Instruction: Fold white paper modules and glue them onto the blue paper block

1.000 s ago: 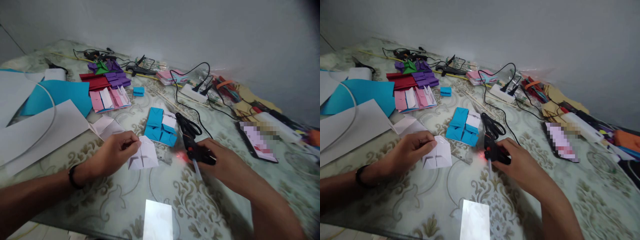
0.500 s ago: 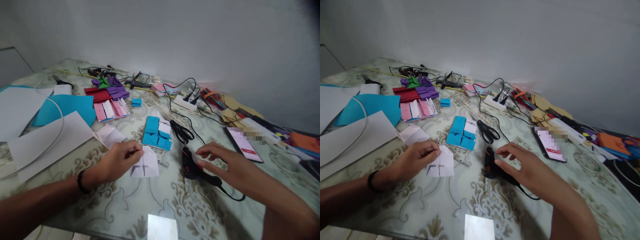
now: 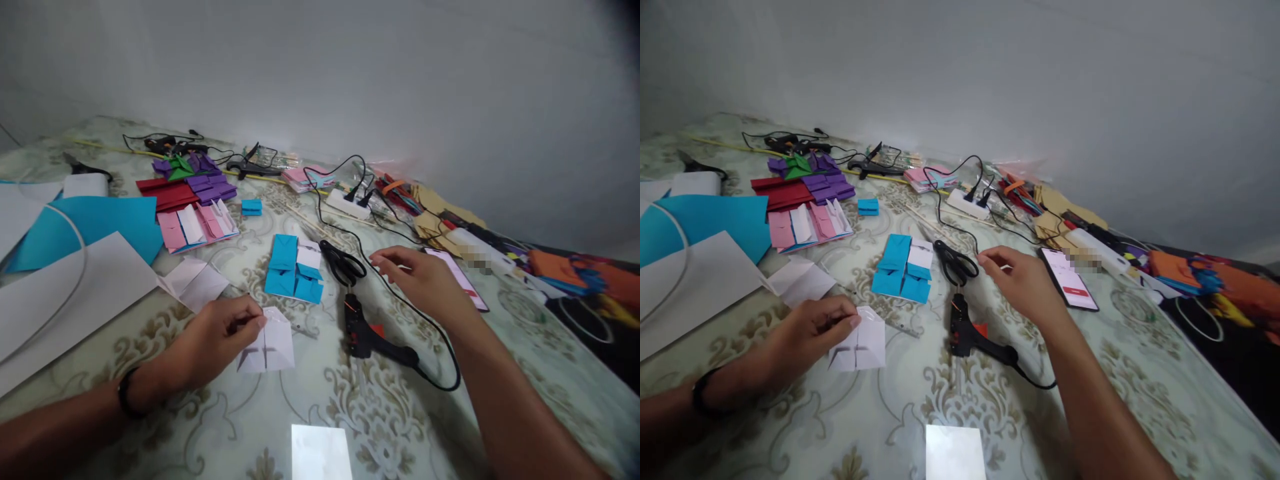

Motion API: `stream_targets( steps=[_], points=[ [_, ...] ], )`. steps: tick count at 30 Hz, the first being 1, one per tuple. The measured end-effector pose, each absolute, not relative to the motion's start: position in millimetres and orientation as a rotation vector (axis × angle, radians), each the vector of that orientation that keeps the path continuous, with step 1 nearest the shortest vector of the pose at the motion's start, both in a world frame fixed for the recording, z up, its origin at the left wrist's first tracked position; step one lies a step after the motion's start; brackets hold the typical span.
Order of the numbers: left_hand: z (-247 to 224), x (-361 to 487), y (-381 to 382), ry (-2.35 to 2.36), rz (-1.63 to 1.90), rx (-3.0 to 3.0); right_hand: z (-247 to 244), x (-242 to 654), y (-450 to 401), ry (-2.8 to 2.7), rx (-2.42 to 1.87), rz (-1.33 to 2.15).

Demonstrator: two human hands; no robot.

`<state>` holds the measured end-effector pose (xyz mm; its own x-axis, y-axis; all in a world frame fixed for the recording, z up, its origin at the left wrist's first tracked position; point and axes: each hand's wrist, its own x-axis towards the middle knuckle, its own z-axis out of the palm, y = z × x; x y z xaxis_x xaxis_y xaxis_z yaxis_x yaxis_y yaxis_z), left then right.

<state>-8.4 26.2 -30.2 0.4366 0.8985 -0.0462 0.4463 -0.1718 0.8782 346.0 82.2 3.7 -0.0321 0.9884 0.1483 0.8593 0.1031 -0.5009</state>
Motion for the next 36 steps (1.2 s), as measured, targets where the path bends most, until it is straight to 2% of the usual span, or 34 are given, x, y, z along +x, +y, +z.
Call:
stream_targets(
  steps=[9, 20, 27, 30, 33, 36],
  points=[
    [-28, -11, 29, 1.176, 0.615, 1.842, -3, 328, 147, -2.228, -1.866, 0.524],
    [-28, -7, 26, 1.152, 0.602, 1.746, -8, 324, 161, -2.115, -2.010, 0.296],
    [-27, -10, 26, 1.154, 0.627, 1.749, 16, 322, 129, -1.914, -1.793, 0.334],
    [-27, -10, 25, 1.163, 0.652, 1.745, 21, 294, 82, -1.952, -1.614, 0.540],
    [-26, -10, 26, 1.159, 0.714, 1.713, 15, 262, 36, -1.892, -1.315, 1.127],
    [-25, -9, 25, 1.150, 0.760, 1.673, 4, 242, 13, -1.704, -1.123, 1.475]
  ],
)
